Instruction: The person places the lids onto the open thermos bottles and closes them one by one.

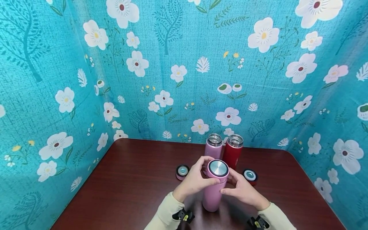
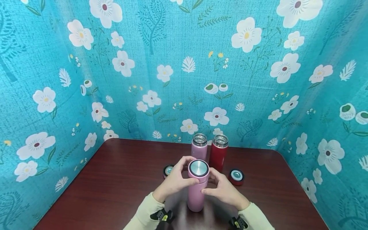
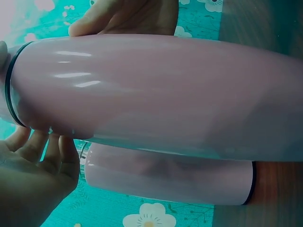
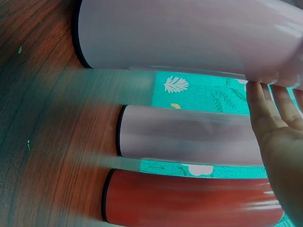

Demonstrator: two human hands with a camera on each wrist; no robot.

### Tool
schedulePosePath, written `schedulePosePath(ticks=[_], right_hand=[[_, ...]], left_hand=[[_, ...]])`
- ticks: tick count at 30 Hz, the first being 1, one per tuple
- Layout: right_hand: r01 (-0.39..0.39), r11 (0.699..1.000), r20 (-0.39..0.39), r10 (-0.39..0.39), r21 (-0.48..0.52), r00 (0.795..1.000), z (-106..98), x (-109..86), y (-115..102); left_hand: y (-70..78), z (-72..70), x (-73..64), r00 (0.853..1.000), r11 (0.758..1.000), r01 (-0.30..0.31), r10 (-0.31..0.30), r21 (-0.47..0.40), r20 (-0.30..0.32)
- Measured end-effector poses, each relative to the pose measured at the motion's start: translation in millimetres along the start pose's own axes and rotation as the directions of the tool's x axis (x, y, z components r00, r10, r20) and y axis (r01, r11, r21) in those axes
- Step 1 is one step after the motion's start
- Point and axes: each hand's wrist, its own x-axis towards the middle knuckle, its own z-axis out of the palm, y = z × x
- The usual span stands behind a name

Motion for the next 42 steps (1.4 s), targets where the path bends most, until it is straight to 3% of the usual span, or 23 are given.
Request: schedulePosePath(ticks=[12,18,25,30,42], right_hand=[[0.012,1.000,-0.006,-0.012,-0.004,1.000,1.5,-0.3,0.2],[0.021,1.000,-0.006,-0.021,-0.011,1.000,1.1,-0.1,1.5],[0.024,1.000,-0.005,-0.024,-0.009,1.000,1.1,-0.3,2.1],[0.018,1.000,0.000,-0.018,0.002,1.000,1.3,-0.3,1.6],[0.036,0.999,0.003,-0.036,-0.006,0.999,0.5,-0.3,2.4]], left_hand=[[-4.9,-7.8,0.8,0.992,0.998,-0.055,0.057,-0.022,0.114],[-3.0,-5.2,0.8,0.993,0.995,-0.093,0.090,0.039,0.073],[-2.6,0.4,-1.1,1.000,0.999,-0.027,0.027,0.024,0.010],[-3.6,0.5,-1.4,1.000,1.000,-0.012,0.013,0.012,-0.016],[-7.9,-6.3,0.1,0.992,0.996,-0.086,0.088,-0.027,0.088]])
